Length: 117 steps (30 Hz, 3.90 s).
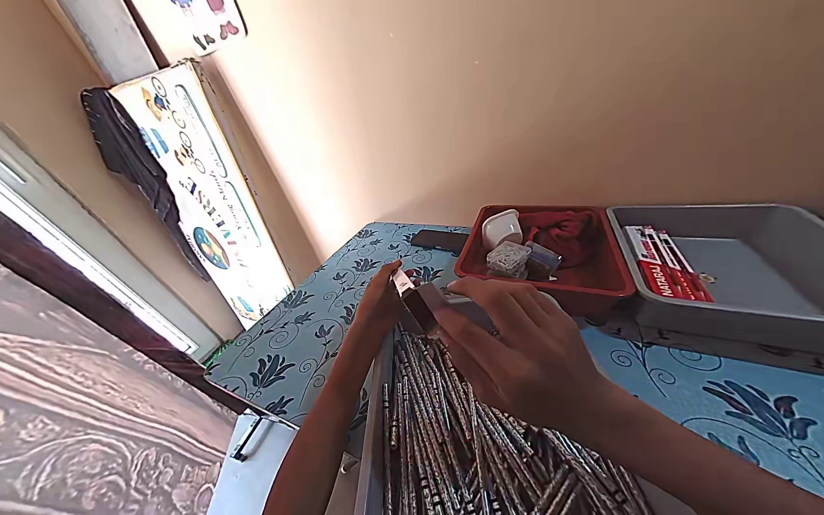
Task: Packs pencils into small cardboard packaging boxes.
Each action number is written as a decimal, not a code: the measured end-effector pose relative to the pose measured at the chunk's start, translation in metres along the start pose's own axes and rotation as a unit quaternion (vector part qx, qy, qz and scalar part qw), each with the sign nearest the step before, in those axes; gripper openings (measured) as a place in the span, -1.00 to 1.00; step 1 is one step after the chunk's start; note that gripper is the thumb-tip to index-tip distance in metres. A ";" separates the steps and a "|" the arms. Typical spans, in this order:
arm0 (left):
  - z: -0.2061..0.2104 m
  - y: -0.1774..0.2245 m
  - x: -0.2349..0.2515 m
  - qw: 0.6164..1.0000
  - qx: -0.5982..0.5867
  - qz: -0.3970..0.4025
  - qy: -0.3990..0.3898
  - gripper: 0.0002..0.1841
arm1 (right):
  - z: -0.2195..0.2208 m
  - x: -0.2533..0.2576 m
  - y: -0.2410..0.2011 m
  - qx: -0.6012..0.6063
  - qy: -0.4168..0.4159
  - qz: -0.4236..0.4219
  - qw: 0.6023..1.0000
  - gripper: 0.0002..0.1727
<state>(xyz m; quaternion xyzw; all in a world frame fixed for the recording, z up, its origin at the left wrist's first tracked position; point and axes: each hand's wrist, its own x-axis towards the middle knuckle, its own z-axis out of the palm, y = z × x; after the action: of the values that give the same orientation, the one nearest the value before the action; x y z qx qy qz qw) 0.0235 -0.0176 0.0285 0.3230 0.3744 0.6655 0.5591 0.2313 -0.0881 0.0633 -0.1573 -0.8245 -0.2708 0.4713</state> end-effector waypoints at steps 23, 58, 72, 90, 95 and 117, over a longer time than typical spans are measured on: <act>-0.008 -0.002 0.007 0.999 0.045 0.007 -0.019 -0.79 | -0.015 -0.023 0.022 0.246 -0.641 0.271 0.675 -0.57; -0.001 0.003 0.007 0.999 0.035 -0.019 -0.005 -0.76 | -0.012 -0.019 0.029 0.519 -0.496 0.443 0.537 -0.68; 0.001 0.002 0.005 1.000 -0.014 -0.012 0.012 -0.76 | -0.165 0.016 0.039 0.385 -0.008 0.202 0.901 -0.83; 0.008 0.006 0.001 0.999 0.010 -0.020 0.030 -0.74 | -0.095 0.012 -0.024 0.097 -0.001 -0.039 0.994 -0.88; 0.010 0.006 0.000 0.999 0.008 -0.015 0.037 -0.77 | -0.066 0.016 -0.027 0.032 0.028 -0.031 0.999 -0.77; 0.012 0.006 -0.005 0.999 0.009 -0.019 0.046 -0.81 | -0.025 0.006 -0.018 0.022 -0.158 0.027 0.987 -0.50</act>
<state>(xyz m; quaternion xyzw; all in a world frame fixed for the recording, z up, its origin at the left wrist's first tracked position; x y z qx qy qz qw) 0.0310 -0.0218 0.0398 0.2900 0.4123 0.6651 0.5510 0.2363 -0.1175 0.0731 -0.2098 -0.8897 -0.2116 0.3459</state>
